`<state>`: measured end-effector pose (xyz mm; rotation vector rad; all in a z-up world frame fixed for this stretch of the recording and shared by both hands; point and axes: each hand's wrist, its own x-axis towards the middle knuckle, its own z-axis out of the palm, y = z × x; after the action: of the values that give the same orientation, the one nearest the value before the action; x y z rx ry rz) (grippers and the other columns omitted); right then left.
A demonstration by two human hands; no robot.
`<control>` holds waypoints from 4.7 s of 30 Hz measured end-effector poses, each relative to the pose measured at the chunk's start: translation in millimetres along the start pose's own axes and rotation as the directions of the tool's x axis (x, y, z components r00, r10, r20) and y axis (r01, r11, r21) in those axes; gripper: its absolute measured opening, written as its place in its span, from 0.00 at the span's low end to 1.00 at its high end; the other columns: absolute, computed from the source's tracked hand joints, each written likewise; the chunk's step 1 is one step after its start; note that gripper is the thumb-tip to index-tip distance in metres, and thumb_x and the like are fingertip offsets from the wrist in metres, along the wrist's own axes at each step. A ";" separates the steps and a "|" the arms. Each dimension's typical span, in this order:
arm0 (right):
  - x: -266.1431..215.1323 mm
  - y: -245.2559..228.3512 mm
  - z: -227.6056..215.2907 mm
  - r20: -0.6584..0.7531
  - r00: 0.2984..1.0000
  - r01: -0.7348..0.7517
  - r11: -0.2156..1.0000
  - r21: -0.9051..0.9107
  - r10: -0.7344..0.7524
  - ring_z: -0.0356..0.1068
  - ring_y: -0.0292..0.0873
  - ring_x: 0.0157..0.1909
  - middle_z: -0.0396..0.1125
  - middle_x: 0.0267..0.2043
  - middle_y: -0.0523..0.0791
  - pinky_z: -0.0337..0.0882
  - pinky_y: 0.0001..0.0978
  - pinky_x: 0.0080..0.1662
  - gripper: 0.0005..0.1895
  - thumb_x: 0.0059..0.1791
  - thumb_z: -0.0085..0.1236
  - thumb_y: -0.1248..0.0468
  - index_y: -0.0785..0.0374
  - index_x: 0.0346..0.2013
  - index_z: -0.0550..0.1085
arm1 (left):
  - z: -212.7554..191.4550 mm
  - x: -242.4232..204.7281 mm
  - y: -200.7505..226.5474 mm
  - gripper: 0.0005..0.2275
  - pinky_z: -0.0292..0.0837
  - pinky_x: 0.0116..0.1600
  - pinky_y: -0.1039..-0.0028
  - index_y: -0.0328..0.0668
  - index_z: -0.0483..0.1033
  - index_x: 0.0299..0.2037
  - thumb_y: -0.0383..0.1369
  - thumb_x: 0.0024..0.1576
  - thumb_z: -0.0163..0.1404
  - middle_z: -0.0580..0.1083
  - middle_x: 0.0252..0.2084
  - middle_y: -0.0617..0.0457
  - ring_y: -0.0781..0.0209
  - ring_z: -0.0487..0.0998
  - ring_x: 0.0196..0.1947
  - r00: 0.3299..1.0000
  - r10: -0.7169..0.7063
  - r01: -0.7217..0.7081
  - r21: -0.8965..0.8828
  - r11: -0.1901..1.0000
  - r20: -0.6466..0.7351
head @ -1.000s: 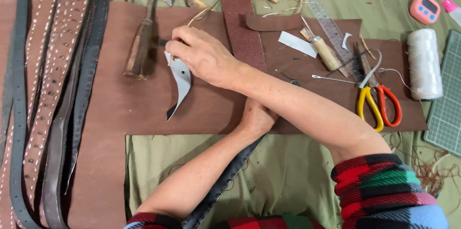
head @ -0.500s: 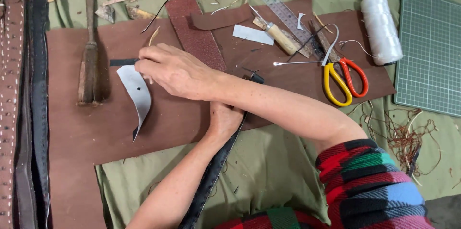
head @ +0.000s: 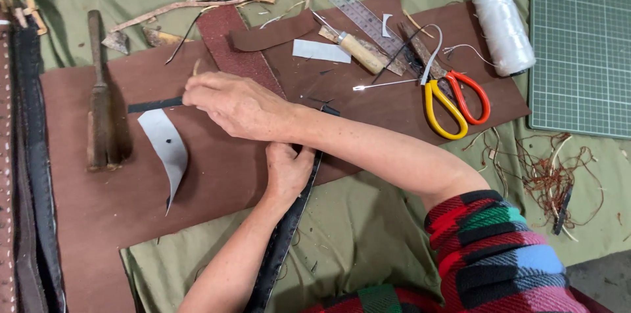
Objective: Cutting leather strips and assembling keepers onto belts at a workshop station
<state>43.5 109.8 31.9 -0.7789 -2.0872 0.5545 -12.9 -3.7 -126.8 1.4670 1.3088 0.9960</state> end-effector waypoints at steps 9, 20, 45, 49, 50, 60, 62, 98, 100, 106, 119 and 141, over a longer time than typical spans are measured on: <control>-70.0 -36.5 -98.1 -0.288 0.957 -0.067 0.994 -0.088 0.039 0.71 0.56 0.61 0.68 0.59 0.51 0.71 0.46 0.62 0.10 0.54 0.61 0.63 0.60 0.50 0.79 | -19.4 5.1 110.1 0.07 0.76 0.44 0.56 0.35 0.78 0.43 0.26 0.57 0.57 0.79 0.36 0.39 0.47 0.82 0.45 0.992 0.123 -0.122 -0.069 0.990 0.010; -151.7 -53.2 -160.4 -0.281 0.958 -0.210 0.819 -0.534 0.063 0.63 0.65 0.62 0.65 0.60 0.59 0.63 0.58 0.65 0.21 0.55 0.66 0.57 0.69 0.56 0.76 | -24.4 6.3 128.8 0.05 0.75 0.41 0.76 0.42 0.77 0.39 0.27 0.57 0.60 0.79 0.31 0.55 0.74 0.75 0.34 1.000 -0.005 0.011 -0.237 0.971 0.027; -159.6 -37.6 -90.3 -0.105 0.471 -0.556 0.387 0.736 0.876 0.61 0.35 0.14 0.69 0.29 0.49 0.61 0.24 0.13 0.24 0.47 0.60 0.80 0.70 0.57 0.67 | -18.0 -1.6 141.5 0.11 0.80 0.32 0.70 0.42 0.75 0.47 0.26 0.55 0.60 0.81 0.36 0.46 0.55 0.84 0.33 0.994 0.112 -0.112 -0.095 0.989 -0.004; -159.8 -35.0 -86.3 -0.113 0.474 -0.577 0.405 0.709 0.873 0.62 0.35 0.14 0.68 0.29 0.50 0.62 0.23 0.13 0.23 0.48 0.59 0.80 0.70 0.56 0.66 | -21.6 -6.1 150.6 0.16 0.78 0.51 0.59 0.41 0.73 0.51 0.28 0.54 0.61 0.76 0.47 0.44 0.44 0.80 0.48 0.912 0.409 -0.405 0.175 0.897 0.012; -159.8 -35.0 -86.2 -0.114 0.474 -0.578 0.407 0.708 0.873 0.62 0.35 0.14 0.67 0.28 0.50 0.62 0.23 0.14 0.23 0.48 0.59 0.80 0.70 0.56 0.67 | -23.8 -4.9 151.9 0.15 0.75 0.52 0.59 0.43 0.74 0.50 0.28 0.54 0.61 0.75 0.46 0.47 0.46 0.78 0.48 0.891 0.454 -0.443 0.250 0.861 0.016; -158.1 -38.8 -84.6 -0.148 0.515 -0.608 0.481 0.632 0.845 0.65 0.36 0.16 0.67 0.29 0.49 0.65 0.25 0.14 0.21 0.48 0.58 0.80 0.71 0.55 0.67 | -26.6 4.6 139.8 0.08 0.64 0.56 0.65 0.57 0.78 0.44 0.33 0.56 0.59 0.77 0.39 0.63 0.61 0.78 0.41 0.856 0.517 -0.468 0.418 0.779 -0.004; -155.8 -41.3 -85.4 -0.144 0.521 -0.600 0.480 0.640 0.842 0.65 0.35 0.16 0.67 0.29 0.50 0.65 0.25 0.15 0.21 0.48 0.58 0.80 0.71 0.55 0.67 | -26.2 4.4 138.4 0.08 0.63 0.56 0.65 0.56 0.78 0.44 0.32 0.56 0.59 0.77 0.39 0.62 0.60 0.78 0.41 0.860 0.511 -0.467 0.395 0.791 -0.007; -179.6 -29.0 -76.5 -0.154 0.635 -0.399 0.492 0.774 0.757 0.62 0.31 0.15 0.75 0.44 0.52 0.67 0.20 0.15 0.20 0.47 0.58 0.78 0.65 0.53 0.71 | -19.3 0.3 138.2 0.03 0.73 0.36 0.78 0.42 0.82 0.42 0.29 0.61 0.57 0.78 0.28 0.54 0.72 0.72 0.31 0.990 -0.013 0.043 -0.205 0.978 0.143; -184.3 -17.5 -68.0 -0.159 0.633 -0.401 0.497 0.770 0.758 0.63 0.31 0.16 0.75 0.45 0.52 0.67 0.20 0.16 0.20 0.48 0.58 0.78 0.64 0.53 0.71 | -17.4 -4.2 140.5 0.03 0.73 0.33 0.77 0.39 0.81 0.42 0.28 0.62 0.56 0.78 0.28 0.52 0.70 0.72 0.30 0.992 0.009 0.014 -0.176 0.984 0.128; -185.5 -13.9 -69.6 -0.181 0.628 -0.424 0.528 0.736 0.757 0.67 0.28 0.23 0.76 0.44 0.50 0.71 0.18 0.20 0.20 0.47 0.63 0.74 0.63 0.54 0.72 | -15.0 -5.5 156.4 0.05 0.72 0.35 0.72 0.34 0.78 0.46 0.27 0.65 0.53 0.76 0.30 0.49 0.68 0.70 0.34 0.994 0.058 -0.047 -0.123 0.991 0.088; -220.8 -4.4 -258.8 -0.589 0.707 -0.693 0.551 -0.464 0.392 0.71 0.58 0.43 0.68 0.56 0.53 0.72 0.49 0.42 0.25 0.49 0.42 0.82 0.64 0.59 0.66 | -19.0 0.4 149.7 0.06 0.73 0.44 0.82 0.43 0.75 0.46 0.34 0.64 0.53 0.76 0.37 0.56 0.74 0.74 0.36 0.979 -0.147 0.170 -0.162 0.972 0.145; -451.2 -165.0 -338.9 -0.596 0.308 -0.917 0.064 -0.394 0.741 0.75 0.63 0.45 0.71 0.56 0.69 0.80 0.46 0.46 0.15 0.57 0.57 0.81 0.83 0.60 0.74 | -23.8 -6.7 171.3 0.08 0.73 0.38 0.83 0.42 0.73 0.46 0.36 0.66 0.51 0.78 0.36 0.51 0.73 0.75 0.31 0.974 -0.126 0.162 -0.188 0.969 0.190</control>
<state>478.4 -282.9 80.3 -2.5175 -1.2930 0.1498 8.9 -12.9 44.6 1.2555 1.1340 0.8558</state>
